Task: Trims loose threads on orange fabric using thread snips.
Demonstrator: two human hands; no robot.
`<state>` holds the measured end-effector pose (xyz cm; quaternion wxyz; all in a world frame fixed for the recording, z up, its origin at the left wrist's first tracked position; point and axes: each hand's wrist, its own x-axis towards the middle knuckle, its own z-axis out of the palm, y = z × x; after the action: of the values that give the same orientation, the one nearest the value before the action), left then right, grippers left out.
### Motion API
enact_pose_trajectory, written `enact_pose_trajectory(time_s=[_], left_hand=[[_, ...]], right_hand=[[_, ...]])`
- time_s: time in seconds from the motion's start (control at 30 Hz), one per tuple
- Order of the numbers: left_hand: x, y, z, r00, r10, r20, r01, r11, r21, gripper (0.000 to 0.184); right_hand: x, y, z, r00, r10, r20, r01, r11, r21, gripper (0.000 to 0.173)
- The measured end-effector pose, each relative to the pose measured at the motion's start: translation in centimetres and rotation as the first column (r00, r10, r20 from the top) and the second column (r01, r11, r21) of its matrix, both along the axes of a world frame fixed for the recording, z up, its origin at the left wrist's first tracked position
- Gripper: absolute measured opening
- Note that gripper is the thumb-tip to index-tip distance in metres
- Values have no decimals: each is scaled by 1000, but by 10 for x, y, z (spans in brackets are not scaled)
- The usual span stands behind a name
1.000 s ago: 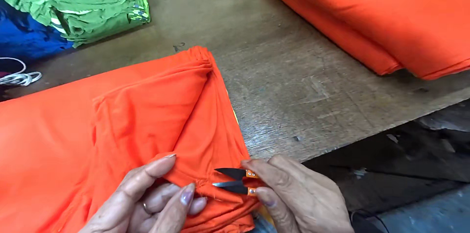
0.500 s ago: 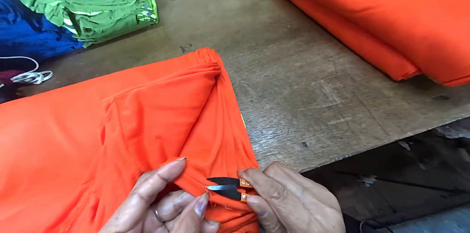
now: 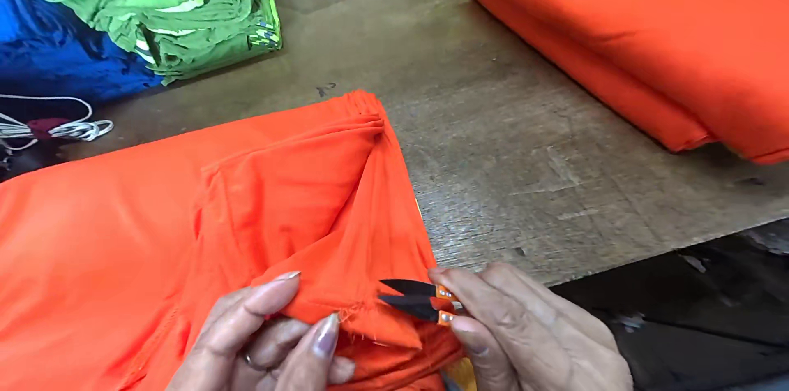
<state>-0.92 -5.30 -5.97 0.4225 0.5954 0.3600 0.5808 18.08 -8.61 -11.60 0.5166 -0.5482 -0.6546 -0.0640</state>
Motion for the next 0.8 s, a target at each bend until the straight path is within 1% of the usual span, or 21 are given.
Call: enact_pose_trajectory(time_s=[0.07, 0.13, 0.23, 0.3, 0.33, 0.5, 0.7, 0.8], left_hand=[[-2, 0, 1, 1000, -5, -3, 5, 1000, 3, 35], [-3, -1, 2, 1000, -11, -6, 11, 1000, -4, 38], [-7, -1, 3, 1000, -12, -12, 12, 1000, -27, 40], [-9, -2, 4, 1000, -16, -25, 15, 999, -40, 41], [-10, -2, 4, 999, -18, -30, 17, 999, -45, 41], [-9, -1, 2, 999, -30, -13, 29, 999, -39, 42], [-10, -2, 1, 999, -9, -54, 8, 1000, -22, 43], [-9, -3, -1, 998, -8, -63, 8, 1000, -11, 42]], right_hand=[[-4, 5, 4, 1000, -7, 8, 6, 999, 37, 40], [-5, 5, 6, 999, 28, 46, -30, 999, 33, 40], [1, 2, 8, 985, 142, 100, -144, 990, 10, 42], [7, -4, 11, 972, 223, 78, -224, 975, 1, 41], [10, -5, 12, 968, 239, 73, -240, 971, 2, 41], [8, 1, 6, 990, 116, 83, -116, 993, -3, 42], [-5, 5, 6, 992, 122, 42, -124, 991, 41, 37], [-7, 6, 6, 994, 98, 55, -100, 994, 38, 38]])
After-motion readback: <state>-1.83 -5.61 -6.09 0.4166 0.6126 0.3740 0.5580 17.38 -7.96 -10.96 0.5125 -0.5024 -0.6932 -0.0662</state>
